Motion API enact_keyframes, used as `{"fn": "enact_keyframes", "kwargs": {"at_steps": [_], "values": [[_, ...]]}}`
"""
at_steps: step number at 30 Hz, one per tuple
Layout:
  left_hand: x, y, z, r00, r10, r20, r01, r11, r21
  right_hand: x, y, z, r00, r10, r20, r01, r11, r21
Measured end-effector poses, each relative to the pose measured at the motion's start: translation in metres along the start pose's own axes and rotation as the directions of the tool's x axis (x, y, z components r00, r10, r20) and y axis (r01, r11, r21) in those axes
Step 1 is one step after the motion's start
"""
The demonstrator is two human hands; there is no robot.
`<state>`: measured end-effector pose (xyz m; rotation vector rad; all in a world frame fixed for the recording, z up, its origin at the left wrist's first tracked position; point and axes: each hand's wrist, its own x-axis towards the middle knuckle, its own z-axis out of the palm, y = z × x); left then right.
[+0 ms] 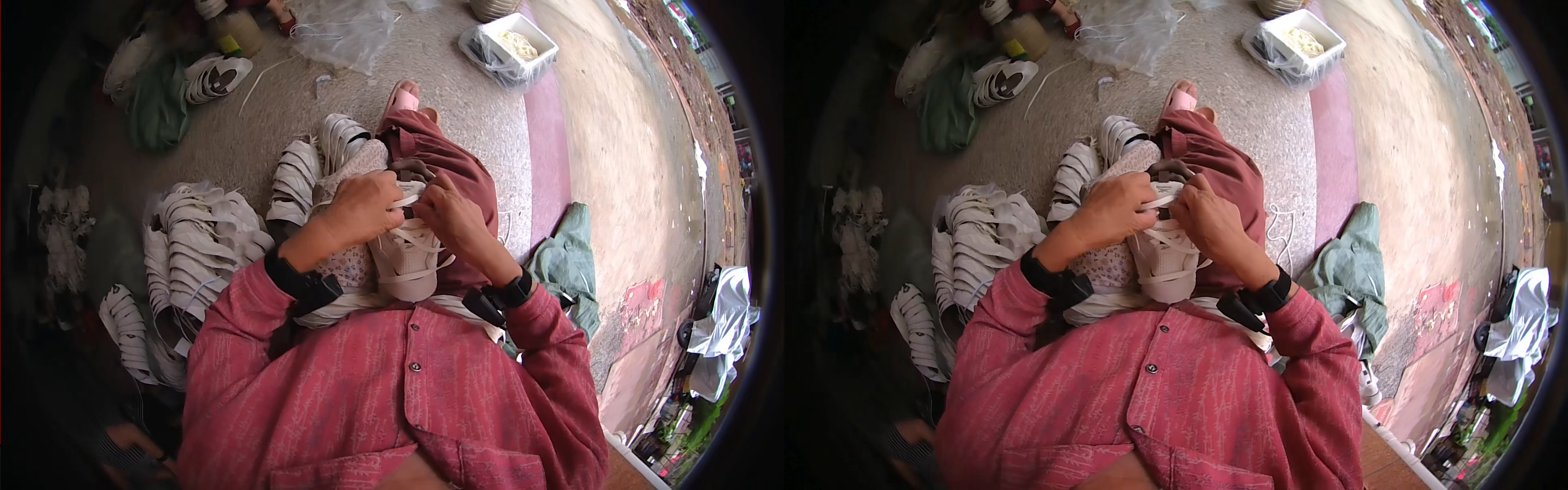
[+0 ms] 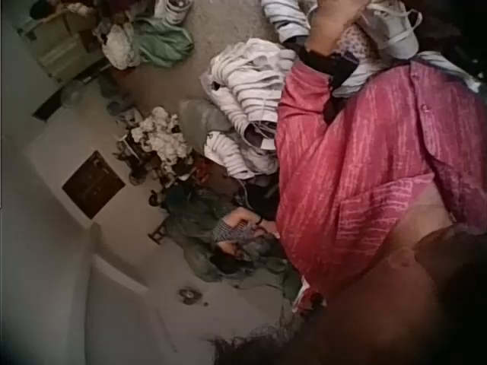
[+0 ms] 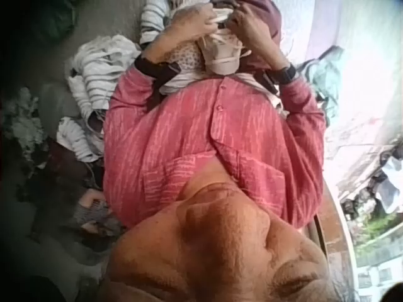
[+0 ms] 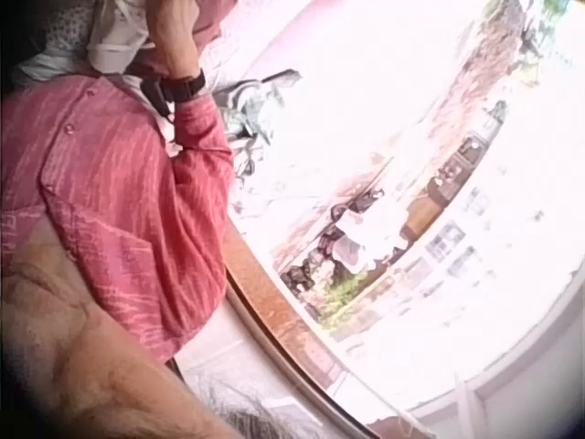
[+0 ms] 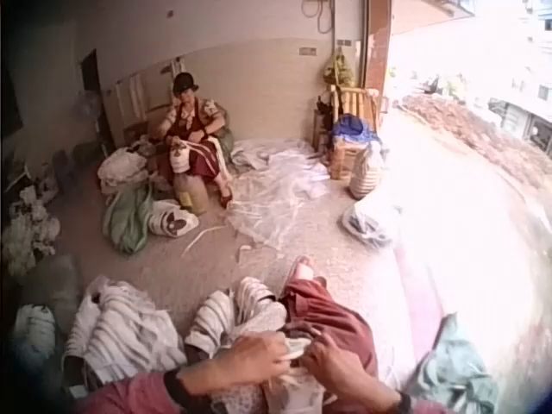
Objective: Lacing a white shoe while sitting on the floor.
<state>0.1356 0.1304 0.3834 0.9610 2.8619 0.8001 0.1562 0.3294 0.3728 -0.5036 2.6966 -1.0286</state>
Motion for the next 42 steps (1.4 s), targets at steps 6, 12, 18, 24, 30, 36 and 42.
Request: {"fn": "enact_keyframes", "kwargs": {"at_steps": [6, 12, 18, 24, 30, 36, 42], "values": [[0.011, -0.025, -0.013, 0.893, -0.093, 0.44, 0.321, 0.817, -0.479, 0.0, 0.012, 0.005, 0.998, -0.034, -0.052, 0.043, 0.982, 0.183], [0.015, -0.024, -0.016, 0.874, -0.085, 0.479, 0.301, 0.868, -0.395, -0.007, 0.023, 0.001, 1.0, -0.025, -0.006, 0.023, 0.786, 0.618], [0.006, -0.027, -0.022, 0.905, -0.04, 0.424, 0.293, 0.781, -0.551, -0.002, -0.008, -0.001, 0.98, -0.159, -0.122, 0.186, 0.949, 0.256], [-0.006, -0.011, -0.036, 0.956, -0.259, 0.139, 0.257, 0.509, -0.821, 0.007, -0.012, 0.002, 0.967, -0.246, -0.06, 0.235, 0.961, -0.145], [-0.028, -0.009, -0.064, 0.909, -0.412, 0.066, 0.205, 0.304, -0.931, 0.012, -0.014, 0.008, 0.957, -0.288, 0.036, 0.289, 0.939, -0.185], [-0.055, -0.012, -0.136, 0.745, -0.545, -0.384, -0.225, 0.337, -0.914, -0.01, -0.015, -0.008, 0.979, -0.194, 0.068, 0.129, 0.838, 0.531], [-0.129, -0.05, -0.214, 0.634, -0.417, -0.651, -0.677, 0.108, -0.728, -0.064, -0.002, -0.029, 0.991, -0.113, 0.076, 0.024, 0.693, 0.72]]}}
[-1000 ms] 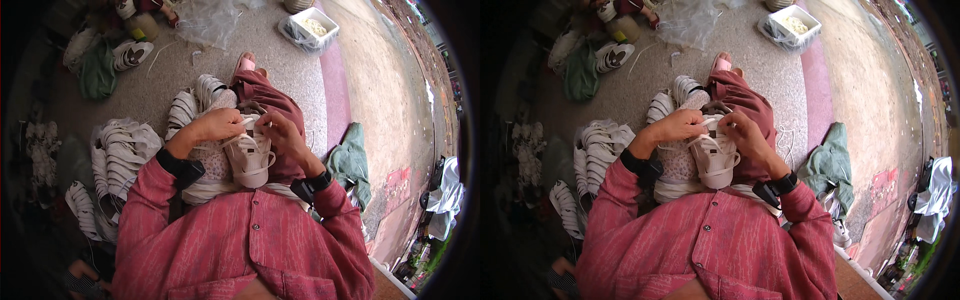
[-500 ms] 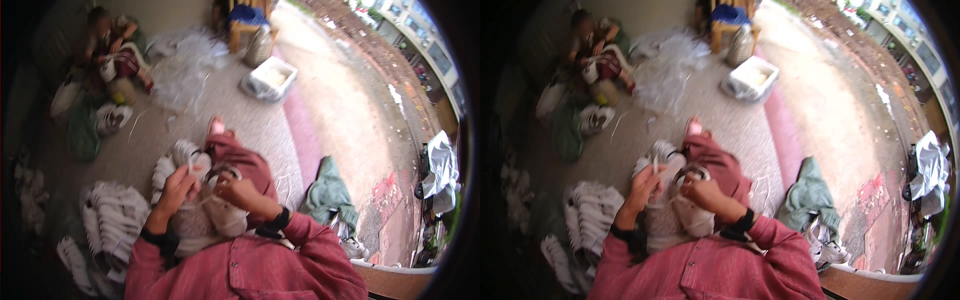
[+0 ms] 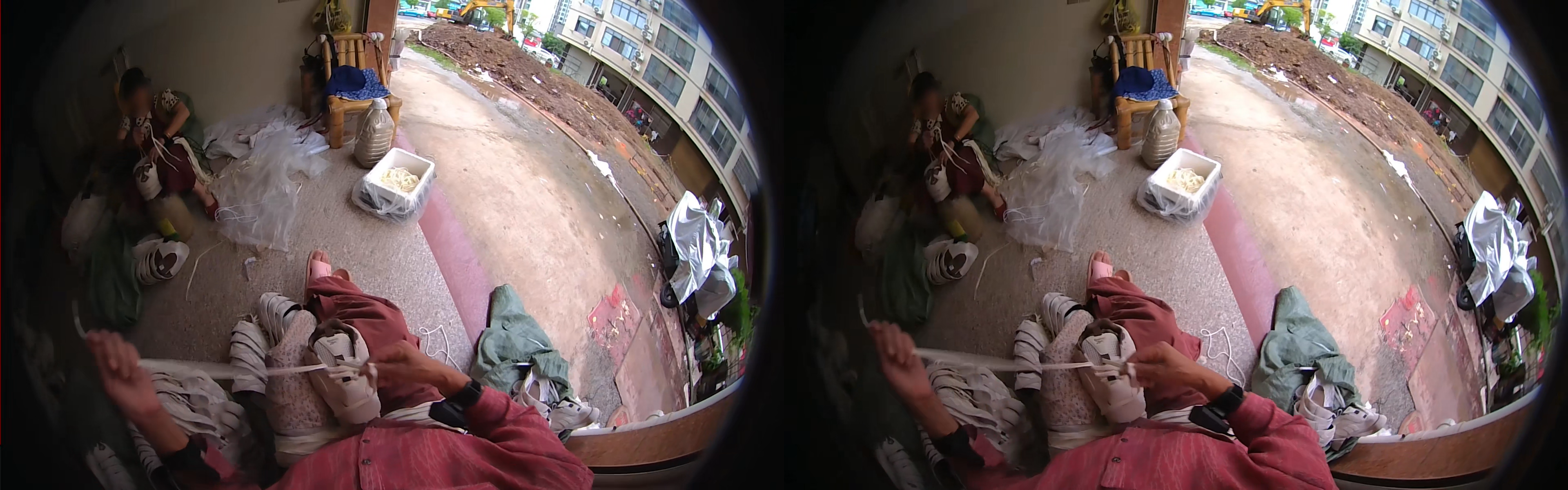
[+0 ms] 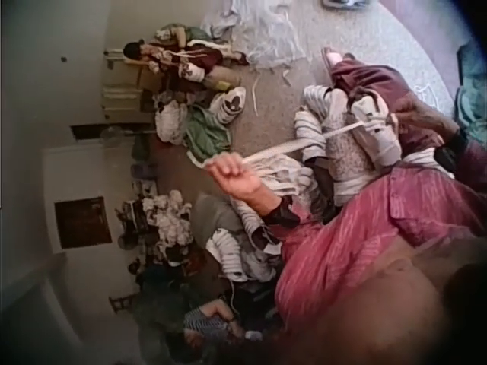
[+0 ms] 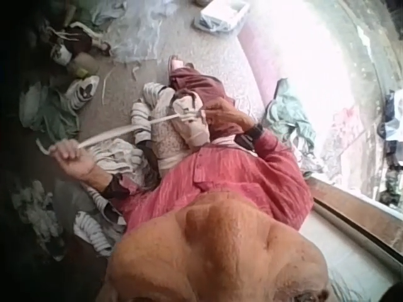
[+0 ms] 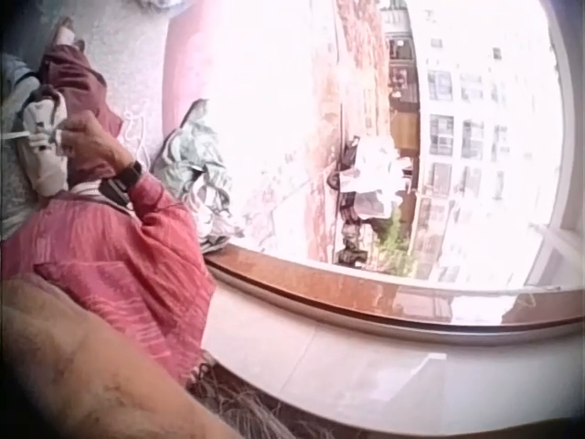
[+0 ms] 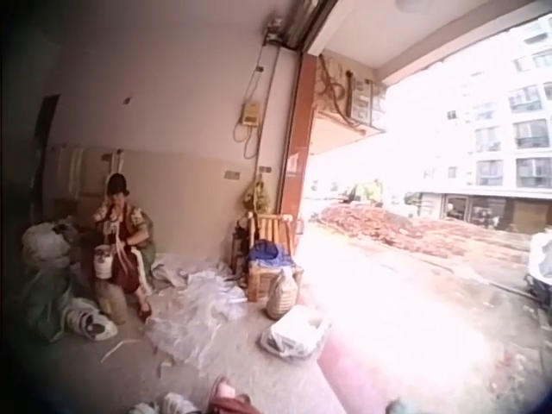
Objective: Lacing a white shoe while sitting on the floor.
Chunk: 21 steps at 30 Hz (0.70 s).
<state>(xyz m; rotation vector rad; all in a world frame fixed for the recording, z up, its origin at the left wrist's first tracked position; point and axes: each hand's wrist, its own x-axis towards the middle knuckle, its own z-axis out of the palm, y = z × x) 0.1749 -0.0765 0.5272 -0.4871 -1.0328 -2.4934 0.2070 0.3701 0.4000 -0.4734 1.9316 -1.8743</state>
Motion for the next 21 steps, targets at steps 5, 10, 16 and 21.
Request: {"fn": "enact_keyframes", "kwargs": {"at_steps": [5, 10, 16, 21], "values": [[-0.008, 0.046, -0.021, 0.983, 0.157, 0.093, -0.158, 0.987, 0.003, -0.065, 0.019, -0.043, 0.945, 0.324, 0.051, -0.327, 0.94, 0.092], [-0.019, 0.018, -0.052, 0.996, -0.008, -0.089, 0.015, 0.997, 0.077, -0.114, 0.035, -0.087, 0.841, 0.541, -0.013, -0.54, 0.836, -0.095], [-0.048, -0.129, 0.045, 0.916, -0.316, 0.247, -0.107, 0.403, 0.909, -0.076, 0.023, -0.089, 0.886, 0.211, -0.412, -0.373, 0.853, -0.365], [-0.087, -0.19, 0.05, 0.813, -0.412, 0.412, -0.247, 0.396, 0.884, -0.013, 0.0, -0.038, 0.95, -0.087, -0.301, -0.111, 0.806, -0.581]]}}
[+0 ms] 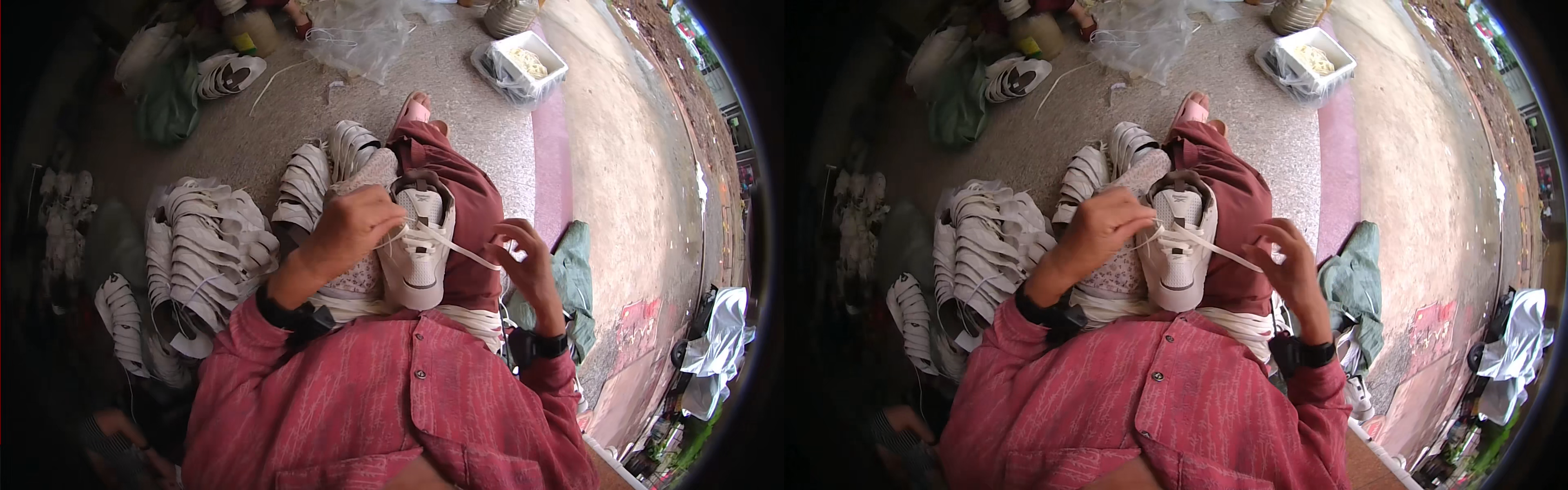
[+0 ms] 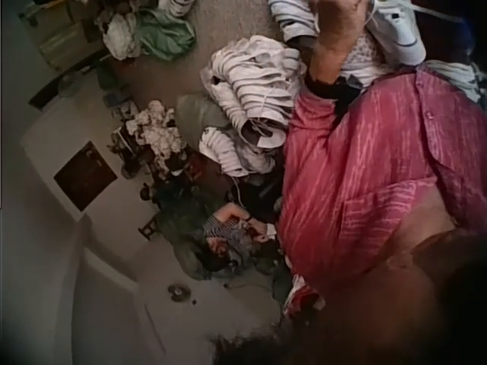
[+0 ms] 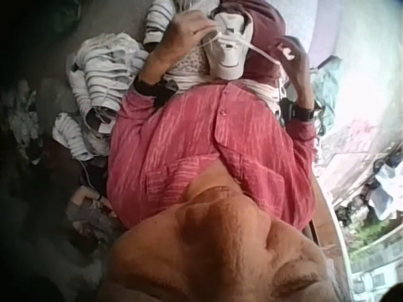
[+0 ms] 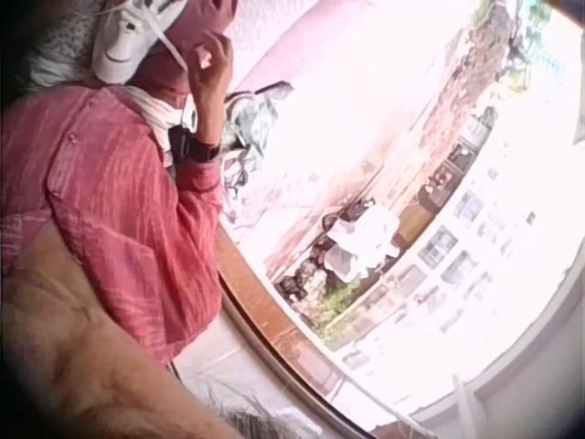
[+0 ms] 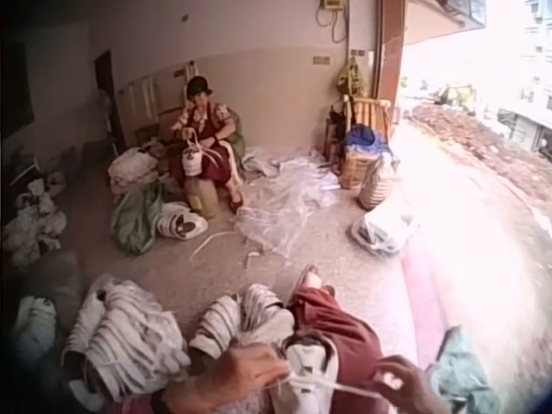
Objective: Lacing a white shoe while sitting on the floor.
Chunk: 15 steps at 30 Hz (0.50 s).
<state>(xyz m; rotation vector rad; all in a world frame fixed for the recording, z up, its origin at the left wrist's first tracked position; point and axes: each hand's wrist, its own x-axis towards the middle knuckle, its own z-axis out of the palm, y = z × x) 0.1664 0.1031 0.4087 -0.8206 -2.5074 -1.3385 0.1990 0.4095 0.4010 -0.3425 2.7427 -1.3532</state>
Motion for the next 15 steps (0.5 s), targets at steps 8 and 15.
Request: {"fn": "enact_keyframes", "kwargs": {"at_steps": [8, 15], "values": [[0.005, -0.003, 0.022, 0.997, 0.029, 0.071, -0.039, 0.99, 0.137, 0.033, -0.033, 0.066, 0.946, -0.318, 0.053, 0.319, 0.897, -0.307], [0.003, -0.008, 0.029, 0.996, -0.035, 0.083, 0.02, 0.986, 0.167, 0.031, -0.038, 0.068, 0.992, -0.117, 0.045, 0.118, 0.992, -0.034]]}}
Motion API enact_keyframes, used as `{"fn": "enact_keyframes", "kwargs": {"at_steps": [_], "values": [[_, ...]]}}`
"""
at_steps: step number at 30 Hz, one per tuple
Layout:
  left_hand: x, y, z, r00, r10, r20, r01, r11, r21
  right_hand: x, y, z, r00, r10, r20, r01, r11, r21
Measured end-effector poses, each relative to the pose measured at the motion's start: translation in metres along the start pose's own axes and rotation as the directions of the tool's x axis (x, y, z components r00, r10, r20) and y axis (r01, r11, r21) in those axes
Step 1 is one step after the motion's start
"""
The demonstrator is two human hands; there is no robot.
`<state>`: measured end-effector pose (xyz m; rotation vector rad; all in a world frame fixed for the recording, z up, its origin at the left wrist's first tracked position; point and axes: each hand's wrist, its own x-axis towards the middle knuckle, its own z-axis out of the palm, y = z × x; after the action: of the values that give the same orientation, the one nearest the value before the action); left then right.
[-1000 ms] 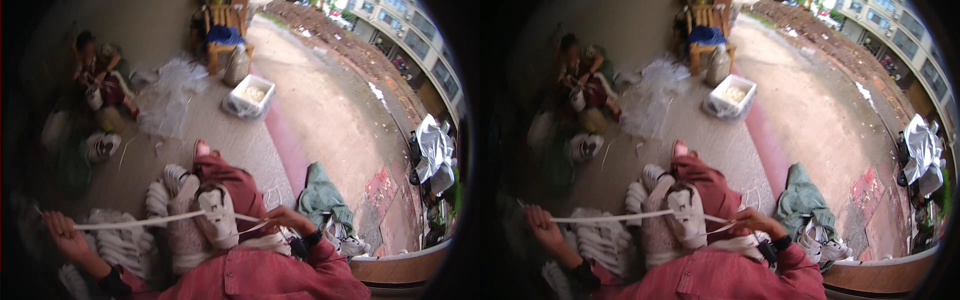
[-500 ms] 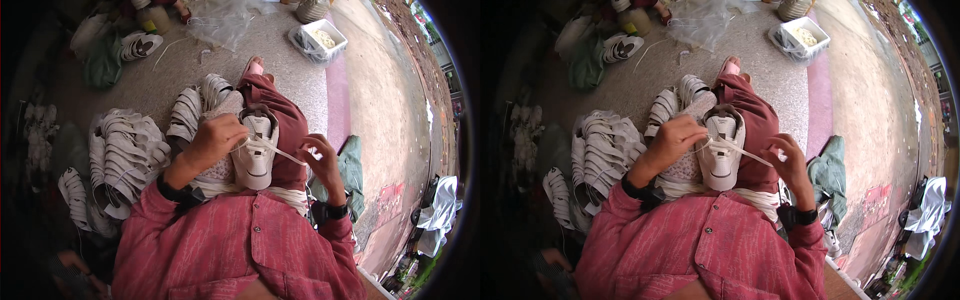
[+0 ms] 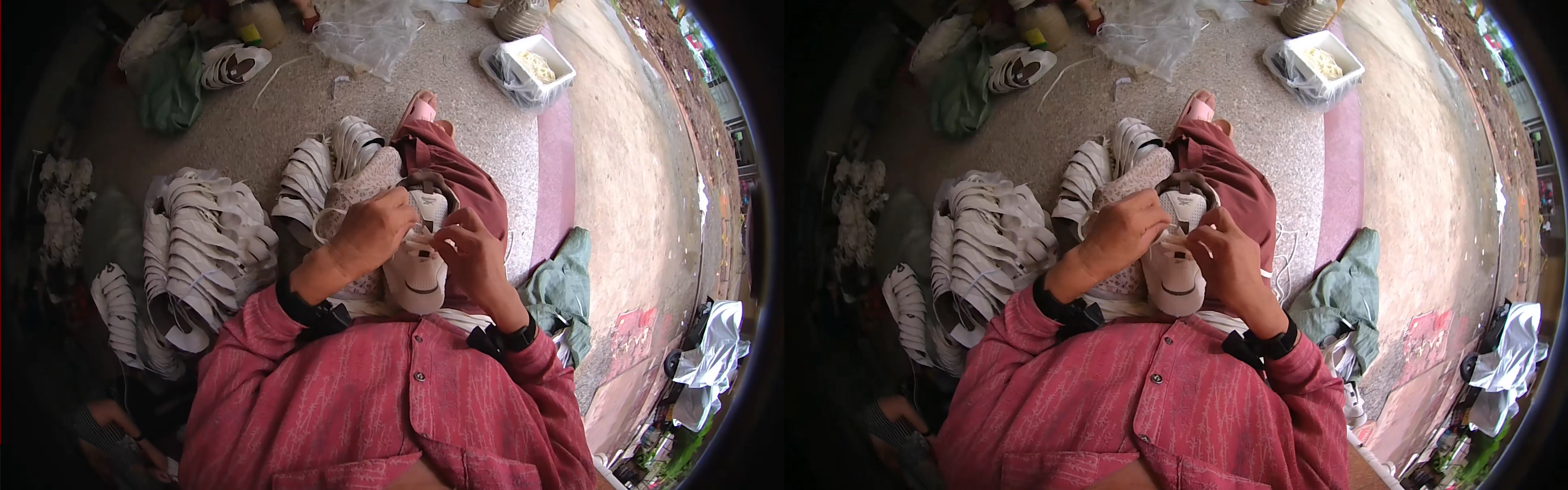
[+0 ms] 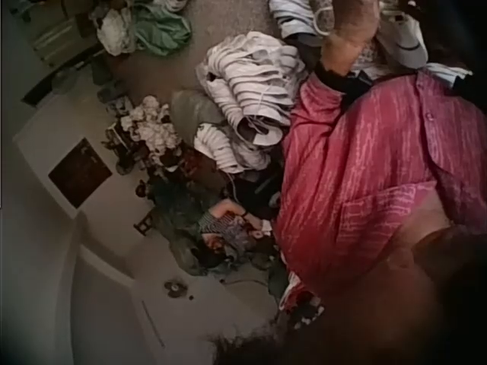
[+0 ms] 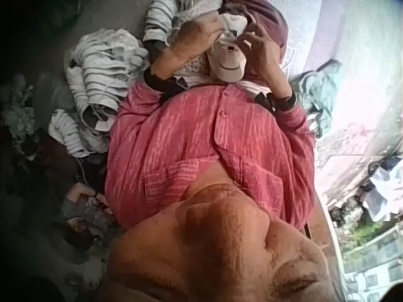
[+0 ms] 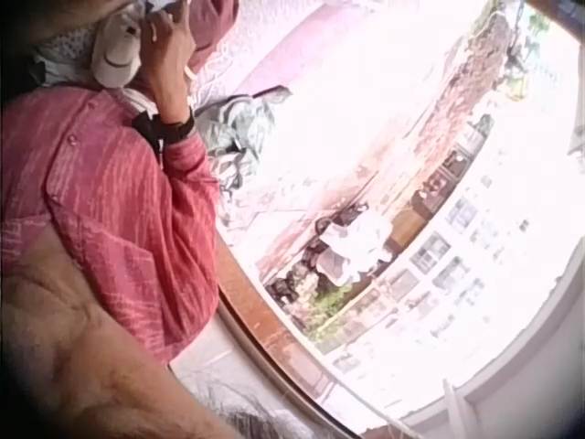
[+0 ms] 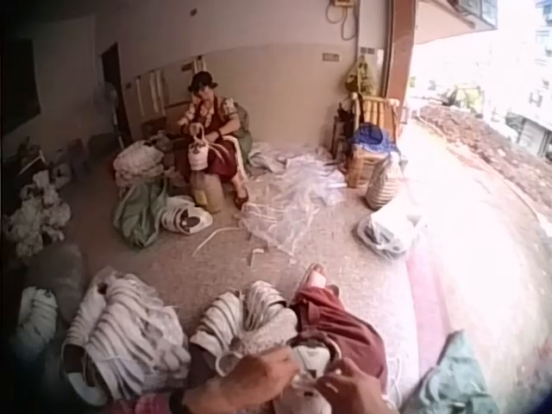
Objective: Lacing a white shoe while sitting on the floor.
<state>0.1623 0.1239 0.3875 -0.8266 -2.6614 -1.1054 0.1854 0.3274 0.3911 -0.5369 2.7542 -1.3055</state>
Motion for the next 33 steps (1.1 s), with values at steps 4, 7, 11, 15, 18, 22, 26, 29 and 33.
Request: {"fn": "enact_keyframes", "kwargs": {"at_steps": [4, 7, 11, 15, 18, 22, 26, 29, 33], "values": [[0.001, -0.002, 0.008, 1.0, -0.022, -0.012, 0.022, 1.0, 0.003, -0.008, 0.006, -0.002, 0.996, 0.091, 0.026, -0.093, 0.99, 0.11], [-0.001, 0.0, 0.011, 0.997, -0.081, -0.007, 0.081, 0.996, -0.044, -0.012, 0.014, 0.001, 0.983, 0.141, 0.116, -0.169, 0.942, 0.29], [-0.001, -0.002, 0.016, 0.991, -0.132, -0.032, 0.127, 0.984, -0.124, -0.014, 0.019, 0.003, 0.975, 0.172, 0.141, -0.217, 0.869, 0.445], [0.0, 0.003, 0.024, 0.987, -0.156, -0.025, 0.151, 0.979, -0.134, -0.013, 0.021, 0.002, 0.97, 0.145, 0.194, -0.226, 0.828, 0.513], [0.003, 0.006, 0.023, 0.982, -0.191, 0.004, 0.19, 0.97, -0.15, -0.015, 0.028, 0.005, 0.98, 0.08, 0.184, -0.177, 0.777, 0.604], [-0.002, 0.001, 0.017, 0.994, -0.101, 0.039, 0.107, 0.976, -0.191, -0.018, 0.028, 0.003, 0.964, 0.129, 0.231, -0.252, 0.715, 0.652], [-0.002, 0.002, 0.019, 0.991, -0.126, 0.044, 0.132, 0.971, -0.201, -0.02, 0.027, 0.003, 0.969, 0.1, 0.226, -0.227, 0.718, 0.658], [-0.001, 0.014, 0.026, 0.988, -0.154, -0.008, 0.153, 0.985, -0.078, -0.019, 0.028, 0.004, 0.969, 0.089, 0.23, -0.219, 0.741, 0.635], [0.005, 0.019, 0.027, 1.0, 0.005, 0.013, -0.007, 0.976, 0.218, -0.02, 0.027, 0.005, 0.971, 0.062, 0.231, -0.206, 0.709, 0.675]]}}
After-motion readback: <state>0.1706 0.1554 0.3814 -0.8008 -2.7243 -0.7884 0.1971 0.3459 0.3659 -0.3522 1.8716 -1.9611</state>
